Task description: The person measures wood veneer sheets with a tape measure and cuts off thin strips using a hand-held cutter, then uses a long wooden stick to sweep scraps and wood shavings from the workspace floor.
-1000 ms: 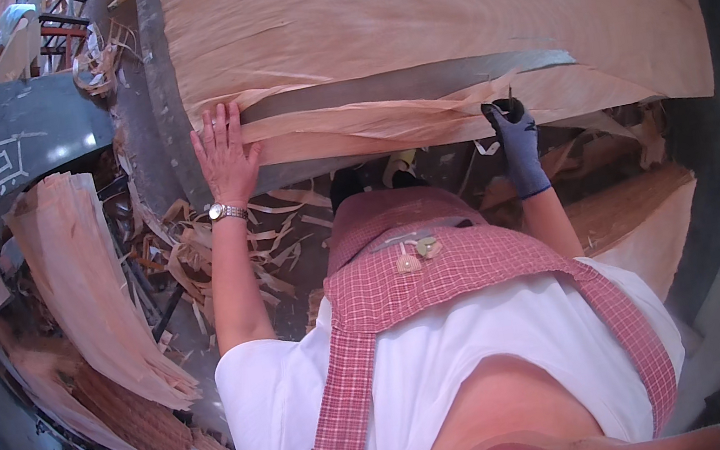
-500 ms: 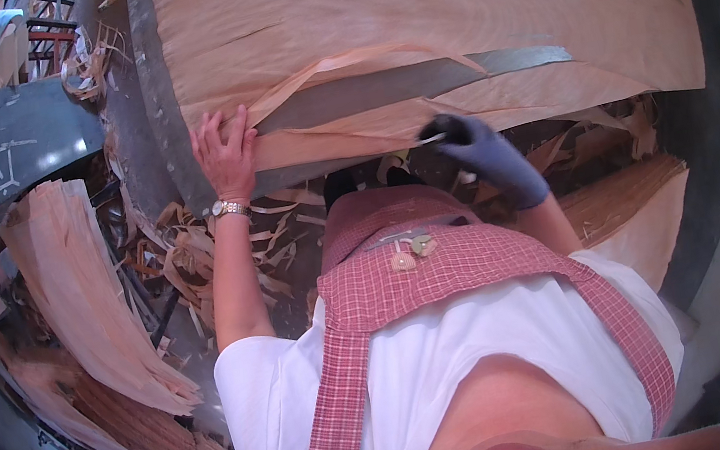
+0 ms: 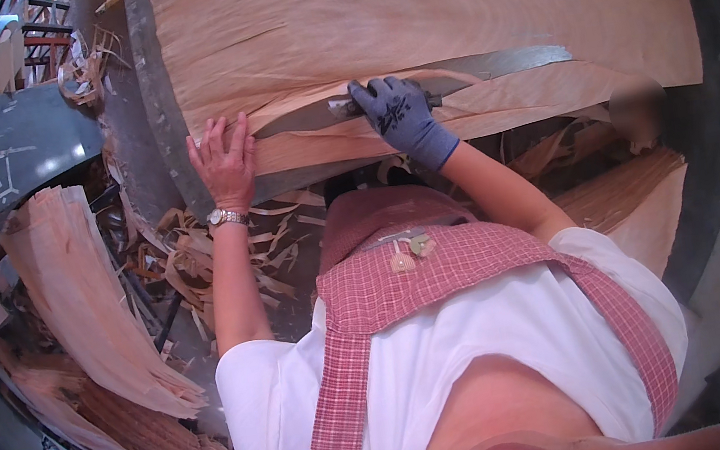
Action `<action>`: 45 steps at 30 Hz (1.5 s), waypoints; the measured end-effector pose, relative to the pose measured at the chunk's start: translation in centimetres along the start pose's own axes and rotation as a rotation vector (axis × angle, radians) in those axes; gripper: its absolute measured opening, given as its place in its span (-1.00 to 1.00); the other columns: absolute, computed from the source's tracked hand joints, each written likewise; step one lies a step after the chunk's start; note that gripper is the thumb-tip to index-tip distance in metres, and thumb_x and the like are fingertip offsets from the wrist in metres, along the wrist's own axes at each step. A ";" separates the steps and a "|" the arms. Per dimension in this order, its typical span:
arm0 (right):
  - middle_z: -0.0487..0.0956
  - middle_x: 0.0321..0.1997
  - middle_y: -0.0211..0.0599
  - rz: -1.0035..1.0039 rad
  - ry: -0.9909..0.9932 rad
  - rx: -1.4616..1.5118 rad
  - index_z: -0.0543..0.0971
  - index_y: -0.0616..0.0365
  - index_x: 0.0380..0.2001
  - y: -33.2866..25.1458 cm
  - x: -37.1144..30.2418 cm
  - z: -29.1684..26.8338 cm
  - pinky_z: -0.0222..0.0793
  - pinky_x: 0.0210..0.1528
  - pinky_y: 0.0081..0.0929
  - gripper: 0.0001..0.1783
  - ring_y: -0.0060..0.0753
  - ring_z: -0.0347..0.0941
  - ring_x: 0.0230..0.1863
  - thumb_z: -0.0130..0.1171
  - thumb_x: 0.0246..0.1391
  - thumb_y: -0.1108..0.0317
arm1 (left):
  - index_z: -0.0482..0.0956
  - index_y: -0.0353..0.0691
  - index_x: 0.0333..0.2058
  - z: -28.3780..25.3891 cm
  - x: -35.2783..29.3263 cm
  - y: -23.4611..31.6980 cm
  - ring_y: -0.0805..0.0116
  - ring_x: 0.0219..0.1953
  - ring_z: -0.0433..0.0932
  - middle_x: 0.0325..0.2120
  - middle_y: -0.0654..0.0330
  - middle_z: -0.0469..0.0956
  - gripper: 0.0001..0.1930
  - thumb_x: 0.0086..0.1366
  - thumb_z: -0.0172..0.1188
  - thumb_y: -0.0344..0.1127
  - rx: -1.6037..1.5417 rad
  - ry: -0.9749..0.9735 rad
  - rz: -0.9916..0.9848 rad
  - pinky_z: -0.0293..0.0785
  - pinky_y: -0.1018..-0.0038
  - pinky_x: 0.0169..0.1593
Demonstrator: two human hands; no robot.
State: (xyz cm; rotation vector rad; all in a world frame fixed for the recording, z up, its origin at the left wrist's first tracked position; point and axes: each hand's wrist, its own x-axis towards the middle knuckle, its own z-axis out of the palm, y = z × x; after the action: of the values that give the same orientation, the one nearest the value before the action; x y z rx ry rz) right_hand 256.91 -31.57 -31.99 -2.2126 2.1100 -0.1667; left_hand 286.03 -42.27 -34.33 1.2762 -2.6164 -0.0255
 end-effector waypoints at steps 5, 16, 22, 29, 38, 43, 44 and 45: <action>0.49 -0.25 -0.30 -0.037 0.003 -0.022 0.45 0.06 0.02 0.1 -0.9 2.5 0.44 -0.27 -0.33 -0.53 -0.28 0.46 -0.21 0.09 -0.05 0.34 | 0.43 0.06 0.19 -0.5 1.6 3.4 0.24 0.26 0.29 0.18 0.26 0.37 -0.54 0.30 0.12 -0.15 -0.124 0.010 0.066 -0.01 0.10 0.37; 0.49 -0.25 -0.29 0.002 -0.044 -0.022 0.45 0.09 0.03 0.0 -0.9 1.6 0.44 -0.23 -0.36 -0.53 -0.28 0.44 -0.21 0.07 -0.03 0.35 | 0.56 0.06 0.07 2.0 2.4 4.2 0.24 0.21 0.37 0.02 0.24 0.50 -0.61 0.25 0.22 -0.23 -0.154 0.055 0.105 0.14 0.13 0.32; 0.49 -0.25 -0.28 0.016 -0.030 -0.024 0.46 0.06 0.04 0.2 -1.1 2.2 0.44 -0.21 -0.34 -0.54 -0.27 0.45 -0.20 0.07 -0.02 0.35 | 0.55 0.11 0.08 2.9 2.1 4.1 0.24 0.21 0.38 0.07 0.25 0.47 -0.59 0.23 0.20 -0.28 -0.166 0.067 0.117 0.19 0.13 0.30; 0.57 -0.27 -0.20 0.297 -0.126 0.360 0.48 -0.01 0.02 0.4 -0.5 -0.8 0.47 -0.20 -0.28 -0.62 -0.21 0.55 -0.25 0.15 0.12 0.23 | 0.55 0.09 0.09 3.4 1.6 4.2 0.19 0.23 0.35 0.10 0.21 0.46 -0.61 0.27 0.18 -0.33 -0.284 0.089 0.073 0.13 0.10 0.33; 0.60 -0.37 -0.34 0.579 -0.338 1.635 0.53 0.27 -0.10 -0.3 0.5 -6.4 0.42 -0.37 -0.61 -0.68 -0.62 0.50 -0.42 0.20 0.17 0.27 | 0.55 0.05 0.08 3.4 1.5 4.2 0.19 0.23 0.35 0.10 0.20 0.45 -0.62 0.28 0.17 -0.31 -0.312 0.113 0.057 0.13 0.13 0.33; 0.62 -0.42 -0.33 0.666 -0.329 1.644 0.59 0.25 -0.19 -4.1 4.2 -1.0 0.40 -0.48 -0.58 -0.74 -0.61 0.46 -0.53 0.20 0.16 0.28 | 0.50 0.05 0.12 3.6 1.6 4.2 0.22 0.25 0.32 0.15 0.20 0.40 -0.57 0.25 0.18 -0.31 -0.279 0.107 0.072 0.10 0.13 0.34; 0.63 -0.42 -0.33 0.700 -0.294 1.689 0.59 0.24 -0.18 -4.1 4.7 1.6 0.39 -0.50 -0.58 -0.74 -0.61 0.45 -0.54 0.21 0.16 0.27 | 0.48 0.02 0.13 3.6 1.4 4.2 0.22 0.26 0.31 0.16 0.20 0.39 -0.57 0.26 0.17 -0.28 -0.274 0.103 0.066 0.07 0.12 0.35; 0.63 -0.42 -0.33 0.730 -0.263 1.733 0.60 0.23 -0.18 -4.2 5.1 3.0 0.38 -0.52 -0.58 -0.74 -0.62 0.44 -0.56 0.21 0.15 0.27 | 0.47 0.00 0.15 3.7 1.2 4.0 0.22 0.27 0.29 0.17 0.19 0.39 -0.56 0.27 0.16 -0.25 -0.266 0.102 0.056 0.04 0.11 0.36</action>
State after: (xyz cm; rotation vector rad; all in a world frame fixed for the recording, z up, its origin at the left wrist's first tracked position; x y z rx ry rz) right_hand 261.70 -36.51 -34.32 -0.4125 1.3200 -1.0179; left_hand 281.44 -41.04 -37.27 1.0841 -2.4611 -0.2808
